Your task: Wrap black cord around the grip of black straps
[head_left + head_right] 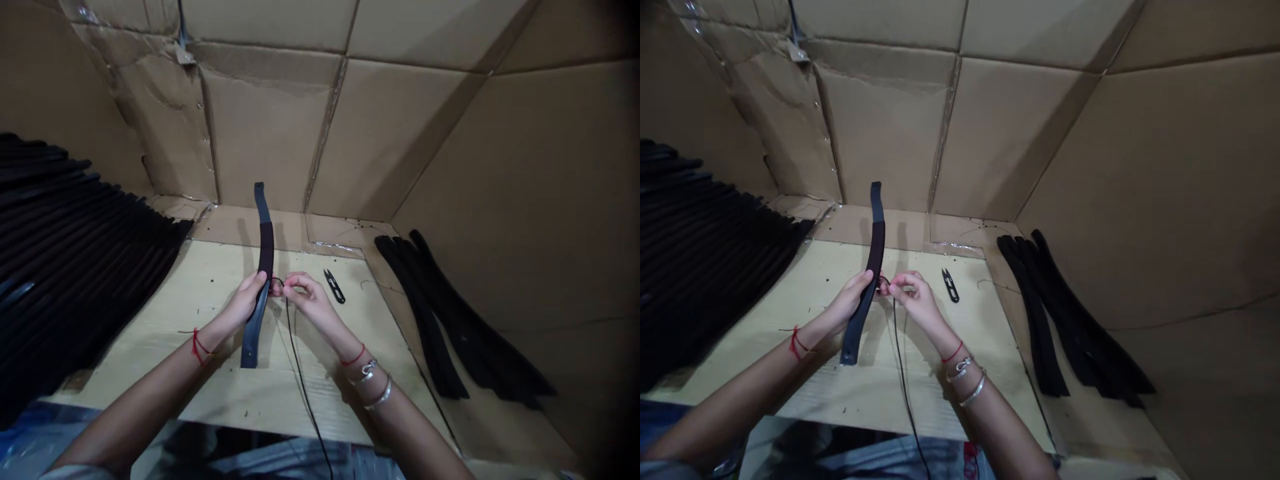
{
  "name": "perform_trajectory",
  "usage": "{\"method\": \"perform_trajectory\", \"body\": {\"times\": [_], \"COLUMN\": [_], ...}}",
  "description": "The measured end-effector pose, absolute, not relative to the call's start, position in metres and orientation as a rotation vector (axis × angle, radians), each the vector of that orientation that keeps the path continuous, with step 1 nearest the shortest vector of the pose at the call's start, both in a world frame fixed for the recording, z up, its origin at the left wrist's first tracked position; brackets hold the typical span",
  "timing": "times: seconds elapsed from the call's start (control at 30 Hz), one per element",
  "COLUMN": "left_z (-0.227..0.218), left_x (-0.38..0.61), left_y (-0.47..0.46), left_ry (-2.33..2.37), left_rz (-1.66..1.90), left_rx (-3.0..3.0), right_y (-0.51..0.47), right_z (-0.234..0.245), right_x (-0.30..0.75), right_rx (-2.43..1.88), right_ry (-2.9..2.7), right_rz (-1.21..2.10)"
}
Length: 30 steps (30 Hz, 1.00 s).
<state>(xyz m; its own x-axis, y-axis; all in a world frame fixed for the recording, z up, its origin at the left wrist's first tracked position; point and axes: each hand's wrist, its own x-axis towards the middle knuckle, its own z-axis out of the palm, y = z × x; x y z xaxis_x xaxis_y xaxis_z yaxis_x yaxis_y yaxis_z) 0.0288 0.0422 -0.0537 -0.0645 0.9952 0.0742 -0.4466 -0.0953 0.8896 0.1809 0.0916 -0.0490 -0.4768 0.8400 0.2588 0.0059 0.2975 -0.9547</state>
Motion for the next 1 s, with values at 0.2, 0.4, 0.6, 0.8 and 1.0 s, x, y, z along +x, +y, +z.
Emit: {"method": "perform_trajectory", "body": {"times": [0.2, 0.4, 0.6, 0.8, 1.0], "left_z": [-0.063, -0.063, -0.070, -0.073, -0.070], "left_x": [0.036, 0.037, 0.038, 0.043, 0.032], "left_y": [0.033, 0.024, 0.024, 0.024, 0.030], "left_ry": [0.829, 0.828, 0.852, 0.858, 0.917], "left_rz": [1.467, 1.392, 1.315, 1.296, 1.410], "left_rx": [0.746, 0.700, 0.726, 0.745, 0.755], "right_y": [0.075, 0.063, 0.057, 0.068, 0.046], "right_z": [-0.067, -0.073, -0.070, -0.066, -0.056], "right_x": [0.167, 0.161, 0.167, 0.173, 0.183], "right_rx": [-0.804, -0.870, -0.936, -0.966, -1.075], "right_ry": [-1.651, -1.573, -1.632, -1.689, -1.771], "right_rz": [1.100, 0.943, 0.726, 0.698, 1.158]}}
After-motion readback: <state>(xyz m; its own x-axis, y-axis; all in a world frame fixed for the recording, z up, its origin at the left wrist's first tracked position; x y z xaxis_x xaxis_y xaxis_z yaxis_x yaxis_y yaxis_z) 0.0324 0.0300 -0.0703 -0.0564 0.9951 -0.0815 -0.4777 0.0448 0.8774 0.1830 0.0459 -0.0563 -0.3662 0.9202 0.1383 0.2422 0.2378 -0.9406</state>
